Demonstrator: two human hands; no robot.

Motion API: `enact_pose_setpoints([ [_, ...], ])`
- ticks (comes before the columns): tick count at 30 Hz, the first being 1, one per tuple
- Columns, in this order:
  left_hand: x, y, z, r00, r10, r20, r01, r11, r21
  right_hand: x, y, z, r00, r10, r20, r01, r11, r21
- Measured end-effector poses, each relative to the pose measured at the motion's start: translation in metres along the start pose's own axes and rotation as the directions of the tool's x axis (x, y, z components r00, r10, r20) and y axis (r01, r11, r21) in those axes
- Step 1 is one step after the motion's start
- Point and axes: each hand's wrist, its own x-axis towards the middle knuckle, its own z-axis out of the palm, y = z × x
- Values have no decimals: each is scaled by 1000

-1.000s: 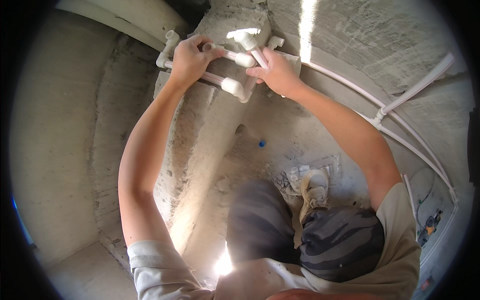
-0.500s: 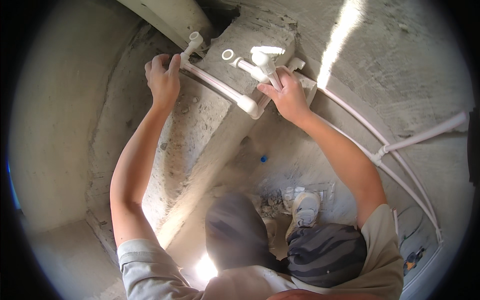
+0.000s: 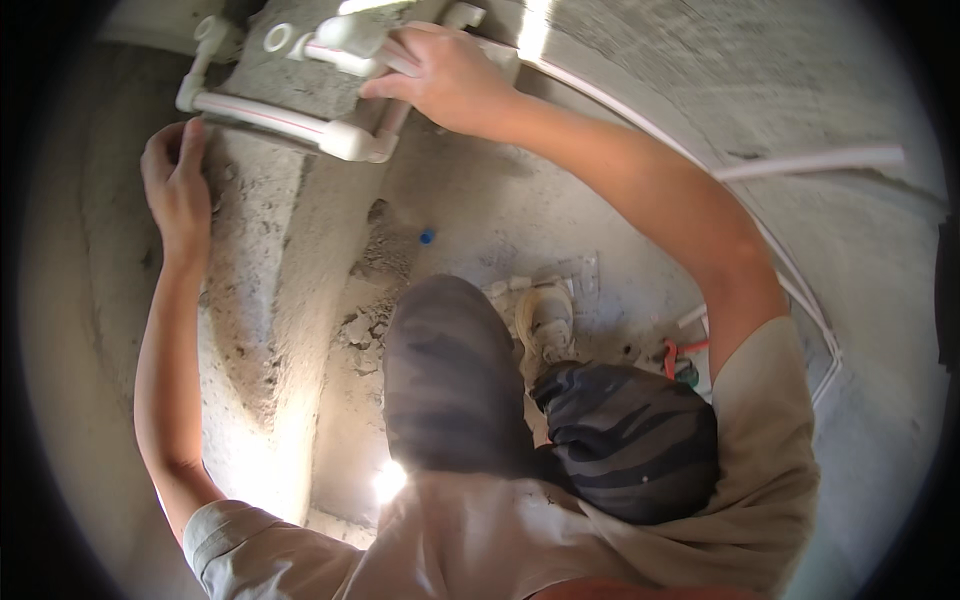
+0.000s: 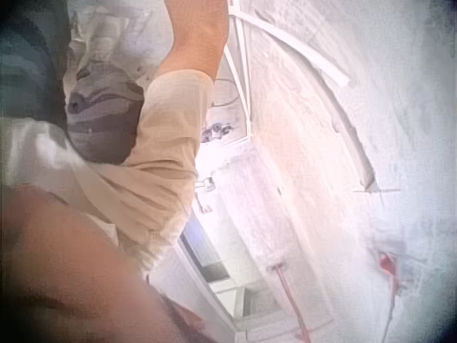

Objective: The person assembles white PVC pipes and fittings by hand. They repeatedly join short pipe segments to elbow and tee fittings, then dry-fit the assembled sections against existing wall-mounted piping to check alignment.

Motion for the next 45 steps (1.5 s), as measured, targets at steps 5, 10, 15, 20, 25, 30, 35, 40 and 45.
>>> enact_pose_setpoints([
  [5,4,-12,2,995,96,-27,-96,995,-19,6,-12,-5,999,28,26,-26,996,-86],
  [10,5,-9,5,991,132,-27,-132,991,3,3,-37,-13,970,232,73,-235,971,31],
  [15,-2,5,1,994,92,-61,-94,995,-24,0,-55,-11,894,439,89,-447,888,110],
  [20,-9,14,-5,998,33,-61,-37,997,-64,7,-53,-19,895,411,175,-425,904,46],
  [25,-13,21,-5,997,-48,-68,43,996,-78,7,-43,-22,937,295,190,-286,955,-73],
  [30,-11,31,-3,993,-91,-78,86,995,-58,9,-25,-17,999,-46,26,47,999,-11],
  [35,-10,41,-1,989,-129,-70,131,991,27,15,-4,-21,981,-158,112,146,984,102],
  [40,-4,45,-1,992,-94,-81,102,990,98,18,0,-22,974,-188,127,163,969,186],
  [45,-4,43,-2,989,-117,-94,118,993,7,22,1,-26,963,-200,179,167,969,184],
])
